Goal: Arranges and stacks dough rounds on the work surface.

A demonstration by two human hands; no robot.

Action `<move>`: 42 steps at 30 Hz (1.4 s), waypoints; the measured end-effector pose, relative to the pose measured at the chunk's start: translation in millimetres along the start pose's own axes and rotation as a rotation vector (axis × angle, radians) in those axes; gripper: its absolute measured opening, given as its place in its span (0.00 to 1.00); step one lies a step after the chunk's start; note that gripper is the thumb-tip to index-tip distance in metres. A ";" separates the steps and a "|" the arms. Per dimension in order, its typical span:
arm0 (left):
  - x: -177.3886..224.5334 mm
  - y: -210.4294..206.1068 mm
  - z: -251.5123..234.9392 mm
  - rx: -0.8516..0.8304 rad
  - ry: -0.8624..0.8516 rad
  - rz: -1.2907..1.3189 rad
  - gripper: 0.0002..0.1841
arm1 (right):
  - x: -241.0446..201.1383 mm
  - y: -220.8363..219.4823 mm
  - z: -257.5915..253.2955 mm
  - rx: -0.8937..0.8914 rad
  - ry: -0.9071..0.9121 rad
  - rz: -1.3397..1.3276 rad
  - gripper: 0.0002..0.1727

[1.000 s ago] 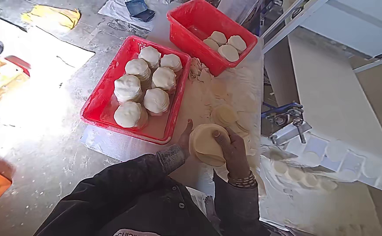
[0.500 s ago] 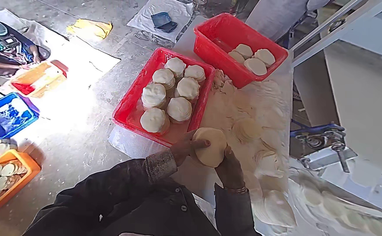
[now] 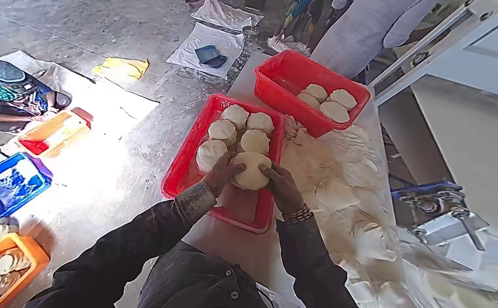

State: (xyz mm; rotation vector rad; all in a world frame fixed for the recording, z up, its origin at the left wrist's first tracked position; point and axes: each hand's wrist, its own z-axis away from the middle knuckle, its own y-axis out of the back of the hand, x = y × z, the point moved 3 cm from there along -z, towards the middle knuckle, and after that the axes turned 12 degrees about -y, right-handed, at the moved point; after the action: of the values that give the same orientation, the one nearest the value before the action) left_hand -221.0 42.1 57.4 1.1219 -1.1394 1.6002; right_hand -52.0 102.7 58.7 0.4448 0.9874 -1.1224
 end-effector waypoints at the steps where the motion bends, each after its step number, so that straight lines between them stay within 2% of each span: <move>1: 4.9 4.6 -15.4 0.005 -0.007 -0.010 0.24 | -11.0 -1.9 -12.3 0.010 0.014 0.021 0.16; 7: 30.4 10.3 -130.2 0.009 -0.132 -0.135 0.24 | -76.2 6.2 -101.1 0.148 0.095 0.020 0.16; 11: 31.0 -1.3 -205.8 0.016 -0.121 -0.248 0.23 | -101.2 26.9 -168.8 0.338 0.099 0.051 0.17; 14: -1.7 -0.2 -250.9 -0.051 -0.082 -0.426 0.25 | -87.9 51.2 -221.4 0.480 -0.001 0.372 0.23; 16: -17.9 -1.2 -260.1 -0.060 -0.085 -0.524 0.27 | -80.4 59.9 -234.8 0.537 -0.016 0.530 0.26; 18: -16.0 -3.4 -248.7 -0.061 -0.112 -0.597 0.31 | -81.7 61.0 -230.3 0.544 -0.003 0.610 0.27; 21: -10.4 -4.0 -217.6 -0.126 -0.222 -0.736 0.38 | -85.2 62.8 -182.1 0.515 0.051 0.660 0.28; 23: 0.3 3.4 -194.9 -0.206 -0.328 -0.794 0.37 | -79.4 77.0 -142.8 0.459 0.105 0.639 0.25; 25: 10.7 11.9 -185.2 -0.291 -0.355 -0.816 0.34 | -67.6 105.4 -102.6 0.454 0.115 0.646 0.20; 28: 11.3 32.5 -148.4 -0.321 -0.343 -0.810 0.26 | -46.2 171.4 -43.4 0.640 0.017 0.776 0.18; 31: 4.9 43.7 -98.4 -0.300 -0.339 -0.752 0.28 | -25.7 244.7 -9.8 0.910 -0.131 0.846 0.23; 33: 0.0 40.6 -68.5 -0.278 -0.329 -0.673 0.30 | -16.3 280.8 -1.2 0.924 -0.347 0.801 0.34; 35: -0.8 28.6 -40.6 -0.250 -0.335 -0.597 0.28 | -4.3 308.0 -7.1 0.847 -0.470 0.749 0.39; 37: -1.0 13.7 -15.7 -0.215 -0.352 -0.583 0.27 | 3.7 321.9 -18.2 0.772 -0.503 0.733 0.39; 42: -8.3 -15.2 24.1 -0.156 -0.411 -0.621 0.28 | 3.9 331.7 -37.4 0.740 -0.490 0.630 0.37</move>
State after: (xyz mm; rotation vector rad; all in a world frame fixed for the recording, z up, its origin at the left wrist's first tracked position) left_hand -200.1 21.1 56.8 1.5527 -1.0049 0.8129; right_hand 230.1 263.3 -19.0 0.9404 -0.0495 -0.9104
